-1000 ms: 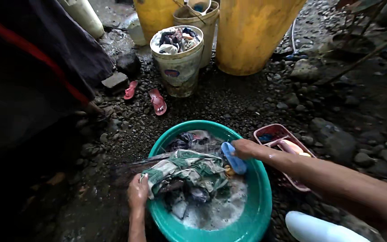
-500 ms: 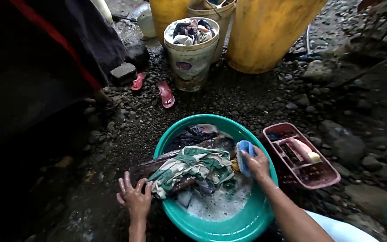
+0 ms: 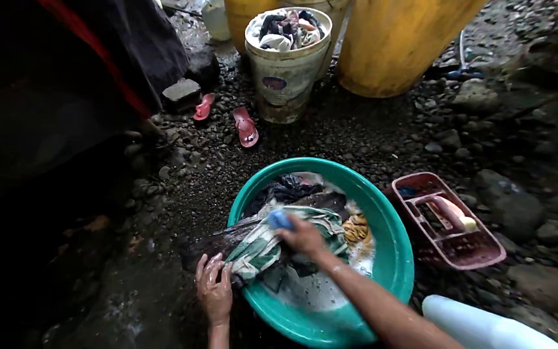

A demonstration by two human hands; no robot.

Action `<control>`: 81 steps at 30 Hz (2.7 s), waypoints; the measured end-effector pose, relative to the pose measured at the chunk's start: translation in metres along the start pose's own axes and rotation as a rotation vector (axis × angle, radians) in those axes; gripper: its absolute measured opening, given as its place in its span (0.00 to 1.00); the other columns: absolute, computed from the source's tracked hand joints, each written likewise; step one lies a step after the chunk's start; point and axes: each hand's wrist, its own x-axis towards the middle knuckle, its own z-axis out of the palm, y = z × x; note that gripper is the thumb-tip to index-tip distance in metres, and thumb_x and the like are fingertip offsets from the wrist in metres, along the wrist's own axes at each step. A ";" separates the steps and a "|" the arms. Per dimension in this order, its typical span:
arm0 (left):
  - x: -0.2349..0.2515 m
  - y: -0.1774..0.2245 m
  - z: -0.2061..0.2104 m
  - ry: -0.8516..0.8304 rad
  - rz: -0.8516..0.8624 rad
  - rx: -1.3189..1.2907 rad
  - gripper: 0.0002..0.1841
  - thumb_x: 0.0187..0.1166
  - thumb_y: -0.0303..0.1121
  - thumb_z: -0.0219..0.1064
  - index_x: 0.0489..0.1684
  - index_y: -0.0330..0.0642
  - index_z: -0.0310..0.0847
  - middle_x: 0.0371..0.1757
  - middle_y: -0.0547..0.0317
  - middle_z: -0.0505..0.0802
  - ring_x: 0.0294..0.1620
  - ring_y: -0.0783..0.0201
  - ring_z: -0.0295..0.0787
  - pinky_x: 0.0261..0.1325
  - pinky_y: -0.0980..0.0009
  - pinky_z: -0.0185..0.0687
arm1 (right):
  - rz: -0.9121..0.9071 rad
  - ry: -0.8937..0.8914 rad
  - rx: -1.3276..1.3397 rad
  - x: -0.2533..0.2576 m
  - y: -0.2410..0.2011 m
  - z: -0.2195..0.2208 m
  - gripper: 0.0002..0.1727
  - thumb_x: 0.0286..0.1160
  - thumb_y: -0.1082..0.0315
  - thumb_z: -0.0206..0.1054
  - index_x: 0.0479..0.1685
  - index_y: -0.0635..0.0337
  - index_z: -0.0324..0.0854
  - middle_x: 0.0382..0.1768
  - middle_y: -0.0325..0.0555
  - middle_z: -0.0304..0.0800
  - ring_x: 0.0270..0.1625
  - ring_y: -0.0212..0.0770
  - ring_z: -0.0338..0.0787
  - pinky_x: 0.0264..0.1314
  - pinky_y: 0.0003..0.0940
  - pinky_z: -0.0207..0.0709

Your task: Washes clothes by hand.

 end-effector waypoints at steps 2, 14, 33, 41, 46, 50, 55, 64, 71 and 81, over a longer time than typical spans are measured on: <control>0.000 0.003 0.001 -0.014 0.013 0.005 0.13 0.66 0.32 0.70 0.29 0.27 0.92 0.50 0.39 0.96 0.66 0.24 0.83 0.77 0.39 0.68 | 0.228 0.059 -0.093 0.008 0.051 -0.044 0.34 0.79 0.50 0.71 0.79 0.63 0.75 0.63 0.72 0.87 0.68 0.73 0.86 0.70 0.72 0.73; -0.002 0.004 -0.001 -0.009 0.002 0.013 0.13 0.67 0.33 0.71 0.30 0.26 0.91 0.49 0.36 0.95 0.66 0.26 0.83 0.77 0.40 0.68 | -0.013 -0.080 0.095 0.001 -0.023 0.009 0.33 0.76 0.49 0.73 0.74 0.62 0.80 0.57 0.68 0.92 0.62 0.67 0.90 0.67 0.69 0.78; 0.001 0.004 0.005 0.017 0.031 0.054 0.16 0.68 0.37 0.70 0.27 0.27 0.90 0.49 0.39 0.96 0.65 0.26 0.83 0.77 0.39 0.67 | 0.348 0.097 -0.120 0.036 0.050 -0.071 0.34 0.81 0.50 0.68 0.81 0.62 0.73 0.69 0.69 0.84 0.73 0.69 0.83 0.73 0.70 0.71; 0.003 0.006 -0.005 -0.042 0.028 0.114 0.14 0.70 0.29 0.66 0.37 0.21 0.90 0.56 0.30 0.92 0.68 0.24 0.81 0.77 0.34 0.65 | -0.183 -0.345 0.123 -0.016 -0.086 0.038 0.32 0.78 0.48 0.71 0.77 0.57 0.78 0.57 0.65 0.92 0.63 0.65 0.90 0.67 0.68 0.78; 0.038 0.064 -0.024 -0.330 -0.119 0.406 0.11 0.71 0.29 0.74 0.45 0.30 0.90 0.77 0.26 0.78 0.82 0.18 0.60 0.78 0.23 0.48 | 0.318 0.077 -0.022 0.035 0.072 -0.069 0.34 0.77 0.49 0.73 0.78 0.58 0.77 0.68 0.68 0.85 0.73 0.69 0.83 0.74 0.71 0.71; 0.057 0.119 0.027 -0.810 0.081 0.305 0.22 0.85 0.36 0.64 0.71 0.28 0.80 0.73 0.30 0.83 0.79 0.32 0.74 0.82 0.42 0.66 | 0.530 0.260 0.580 0.022 0.104 -0.082 0.22 0.86 0.56 0.66 0.64 0.67 0.80 0.45 0.53 0.87 0.40 0.42 0.84 0.44 0.41 0.79; 0.068 0.132 0.104 -1.023 0.122 0.404 0.23 0.89 0.38 0.58 0.73 0.29 0.77 0.75 0.31 0.80 0.83 0.36 0.70 0.85 0.43 0.60 | 0.588 0.185 0.779 0.000 0.093 -0.052 0.25 0.88 0.50 0.62 0.61 0.67 0.80 0.34 0.49 0.82 0.26 0.37 0.75 0.29 0.36 0.71; 0.066 0.135 0.042 -0.527 -0.596 -0.699 0.11 0.89 0.24 0.49 0.51 0.26 0.77 0.34 0.58 0.83 0.34 0.72 0.82 0.43 0.73 0.82 | 0.178 0.486 1.619 -0.058 0.054 -0.122 0.29 0.97 0.50 0.35 0.33 0.48 0.80 0.15 0.30 0.84 0.11 0.22 0.77 0.14 0.19 0.74; 0.069 0.137 -0.055 -0.079 -0.652 -1.195 0.23 0.93 0.29 0.35 0.41 0.46 0.82 0.34 0.69 0.96 0.38 0.73 0.95 0.45 0.72 0.94 | -0.380 0.466 1.486 -0.076 0.039 -0.174 0.20 0.89 0.54 0.51 0.33 0.42 0.89 0.23 0.28 0.93 0.23 0.20 0.88 0.28 0.18 0.85; 0.044 0.065 -0.012 -0.306 -0.998 -0.774 0.20 0.95 0.39 0.47 0.56 0.28 0.79 0.37 0.52 0.91 0.37 0.66 0.91 0.45 0.66 0.89 | -0.017 0.304 0.628 -0.023 -0.038 -0.020 0.30 0.72 0.66 0.77 0.71 0.75 0.78 0.58 0.66 0.90 0.59 0.53 0.92 0.68 0.51 0.82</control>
